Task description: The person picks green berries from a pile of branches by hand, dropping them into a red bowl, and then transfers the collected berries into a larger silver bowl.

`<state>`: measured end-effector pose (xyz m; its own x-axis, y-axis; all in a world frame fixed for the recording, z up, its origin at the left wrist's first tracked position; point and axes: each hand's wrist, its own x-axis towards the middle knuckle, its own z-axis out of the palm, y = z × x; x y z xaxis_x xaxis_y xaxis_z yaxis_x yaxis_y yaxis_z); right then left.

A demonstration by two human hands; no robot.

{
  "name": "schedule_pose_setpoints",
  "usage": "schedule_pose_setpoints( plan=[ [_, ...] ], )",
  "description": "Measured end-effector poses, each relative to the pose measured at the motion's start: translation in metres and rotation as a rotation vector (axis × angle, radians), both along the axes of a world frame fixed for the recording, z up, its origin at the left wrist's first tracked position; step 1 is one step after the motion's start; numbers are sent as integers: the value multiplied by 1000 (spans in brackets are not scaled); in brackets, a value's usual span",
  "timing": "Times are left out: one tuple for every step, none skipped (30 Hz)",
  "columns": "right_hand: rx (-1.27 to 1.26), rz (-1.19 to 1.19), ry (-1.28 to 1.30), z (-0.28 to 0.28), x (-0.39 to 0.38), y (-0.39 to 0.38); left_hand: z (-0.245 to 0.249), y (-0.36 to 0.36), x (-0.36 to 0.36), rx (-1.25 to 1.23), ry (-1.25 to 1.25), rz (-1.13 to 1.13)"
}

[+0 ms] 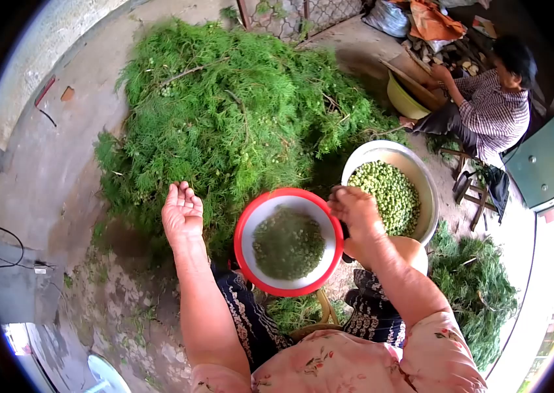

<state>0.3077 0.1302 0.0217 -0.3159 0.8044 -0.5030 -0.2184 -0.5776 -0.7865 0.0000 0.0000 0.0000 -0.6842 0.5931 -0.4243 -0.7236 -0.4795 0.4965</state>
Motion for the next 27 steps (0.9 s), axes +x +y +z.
schedule_pose_setpoints(
  plan=[
    [58,38,-61,-16,-5,-4,3,1,6,-3,-11,17],
    [81,59,-182,-26,-10,-13,6,1,12,-6,-22,35],
    [1,102,-159,-49,-48,-20,9,-1,-19,0,-1,43],
    [14,192,-184,-71,-52,-24,10,0,-18,17,-14,47],
    [22,278,-207,-102,-54,-27,11,1,-19,30,-26,46],
    [383,354,-306,-161,-49,-27,9,3,-18,43,-57,42],
    [202,330,-316,-147,-57,-31,8,4,-17,85,-31,22],
    [22,292,-327,-132,-65,-36,8,6,-16,72,-43,27],
    [25,280,-365,-139,-66,-32,12,8,-13,60,-53,34],
    [27,269,-403,-152,-67,-28,15,10,-10,51,-53,26],
    [25,260,-441,-166,-68,-25,18,11,-7,39,-52,18],
    [43,247,-509,-179,-68,-18,20,12,-4,26,-52,11],
    [60,234,-577,-193,-67,-8,21,12,-1,19,-39,0],
    [77,221,-644,-209,-66,3,21,14,1,13,-26,-11],
    [213,233,-731,-233,-65,17,22,16,3,8,-12,-24],
    [348,245,-816,-261,-62,32,23,18,7,-15,-8,-28],
    [484,261,-900,-277,-60,43,23,19,9,-11,-2,-68],
    [589,285,-1004,-280,-61,54,23,21,12,-22,-3,-79],
    [697,311,-1106,-278,-64,64,24,25,15,-33,-2,-89],
    [806,338,-1205,-277,-68,73,26,28,19,-54,5,-97],
    [784,375,-1227,-271,-72,80,28,30,23,-75,12,-104],
    [760,414,-1249,-263,-77,85,30,33,26,-98,18,-112],
    [735,453,-1270,-263,-81,91,30,35,30,-111,20,-117],
    [717,517,-1272,-272,-82,98,31,36,32,-124,24,-121],
    [780,554,-1303,-271,-85,104,32,38,35,-136,28,-124],
    [843,593,-1332,-270,-87,108,33,40,38,-156,27,-121],
    [906,631,-1360,-271,-89,114,34,41,41,-168,27,-125]
  ],
)
